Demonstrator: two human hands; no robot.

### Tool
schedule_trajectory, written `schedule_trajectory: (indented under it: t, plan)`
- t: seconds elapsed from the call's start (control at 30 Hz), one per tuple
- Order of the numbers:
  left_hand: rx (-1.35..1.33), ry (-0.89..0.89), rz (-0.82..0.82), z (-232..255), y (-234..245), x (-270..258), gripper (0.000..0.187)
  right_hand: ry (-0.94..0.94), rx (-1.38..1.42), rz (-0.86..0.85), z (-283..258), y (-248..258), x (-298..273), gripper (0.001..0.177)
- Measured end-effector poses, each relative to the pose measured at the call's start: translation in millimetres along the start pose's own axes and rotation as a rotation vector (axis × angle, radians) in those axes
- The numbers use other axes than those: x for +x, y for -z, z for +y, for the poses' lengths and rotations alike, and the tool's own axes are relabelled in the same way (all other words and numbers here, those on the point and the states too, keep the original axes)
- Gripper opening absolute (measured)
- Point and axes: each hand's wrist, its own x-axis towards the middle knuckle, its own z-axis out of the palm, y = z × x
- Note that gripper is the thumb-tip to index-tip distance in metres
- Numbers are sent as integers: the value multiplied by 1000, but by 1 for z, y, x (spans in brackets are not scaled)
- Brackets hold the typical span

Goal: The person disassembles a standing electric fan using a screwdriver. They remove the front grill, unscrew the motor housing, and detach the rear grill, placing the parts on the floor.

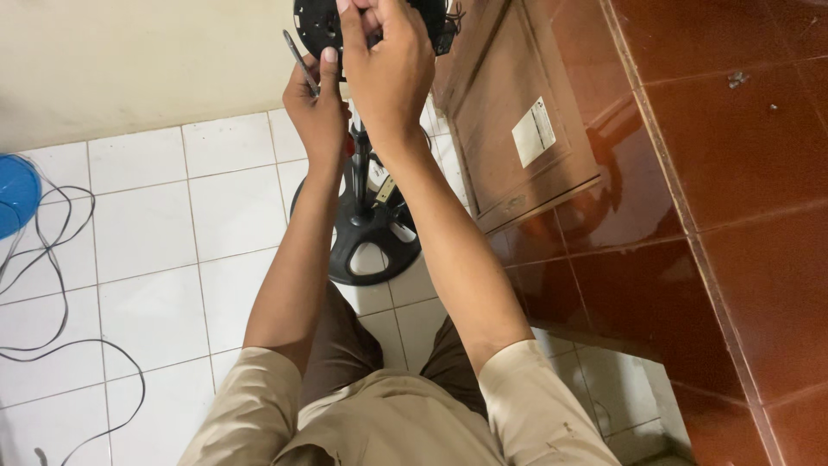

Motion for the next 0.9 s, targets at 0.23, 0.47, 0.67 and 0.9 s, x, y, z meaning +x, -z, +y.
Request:
schedule_trajectory:
  t: [0.23,0.47,0.67,0.9]
  plan:
    - [223,-509,153,6,4,-18,25,79,-11,51,-4,1,-3,10]
    - [-44,13,-68,49,-7,-13,24,-72,110,-10,-9,8,4,13]
    - [-174,31,-60,58,-23,-2,23,-118,2,-56,-15,14,7,19]
    - [-688,485,-247,59,-21,17,29,-152,-37,-43,-16,14,12,21]
